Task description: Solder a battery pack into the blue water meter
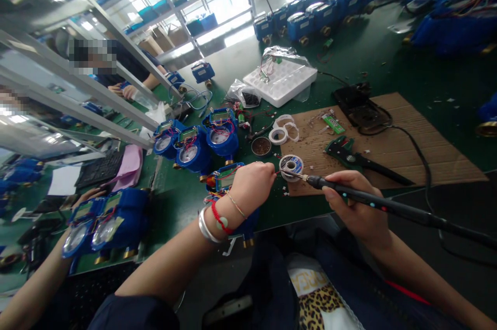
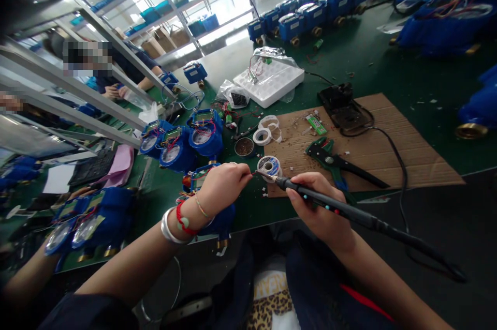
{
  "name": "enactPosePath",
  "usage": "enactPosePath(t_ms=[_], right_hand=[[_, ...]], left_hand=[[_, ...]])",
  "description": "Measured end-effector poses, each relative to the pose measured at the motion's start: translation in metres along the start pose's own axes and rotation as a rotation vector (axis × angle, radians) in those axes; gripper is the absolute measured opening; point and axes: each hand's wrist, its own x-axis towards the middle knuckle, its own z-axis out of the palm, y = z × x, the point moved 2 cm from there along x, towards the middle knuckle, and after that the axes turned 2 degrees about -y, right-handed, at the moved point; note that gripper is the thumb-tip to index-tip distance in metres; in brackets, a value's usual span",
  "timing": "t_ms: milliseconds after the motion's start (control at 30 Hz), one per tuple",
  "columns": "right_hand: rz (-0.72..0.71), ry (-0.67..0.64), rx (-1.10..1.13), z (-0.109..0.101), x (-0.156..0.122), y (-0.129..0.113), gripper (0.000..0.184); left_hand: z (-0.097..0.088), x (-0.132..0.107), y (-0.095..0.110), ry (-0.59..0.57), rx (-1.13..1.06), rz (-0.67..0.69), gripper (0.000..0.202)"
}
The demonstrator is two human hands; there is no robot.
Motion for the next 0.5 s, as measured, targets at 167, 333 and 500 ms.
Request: enactPosePath(t_ms=[167,333,500], right_hand=[[0.0,-0.009,-0.015,0.003,-0.0004,0.0029,0.014],[-0.002,-0.02,-0.008,0.0043,0.0003,0.0037,0.014],[-0.002,0.016,-0.039,-0.0012,-0.0002,0.0024,0.013]], left_hand=[[0.0013,0.0,-0.0001,0.021,0.007,0.017,0.029],[0.0012,0.0005,-0.0009,0.028,0.012,0.011,0.029],[0.0002,0.0001,-0.0011,0.025,0.012,0.007,0.029]])
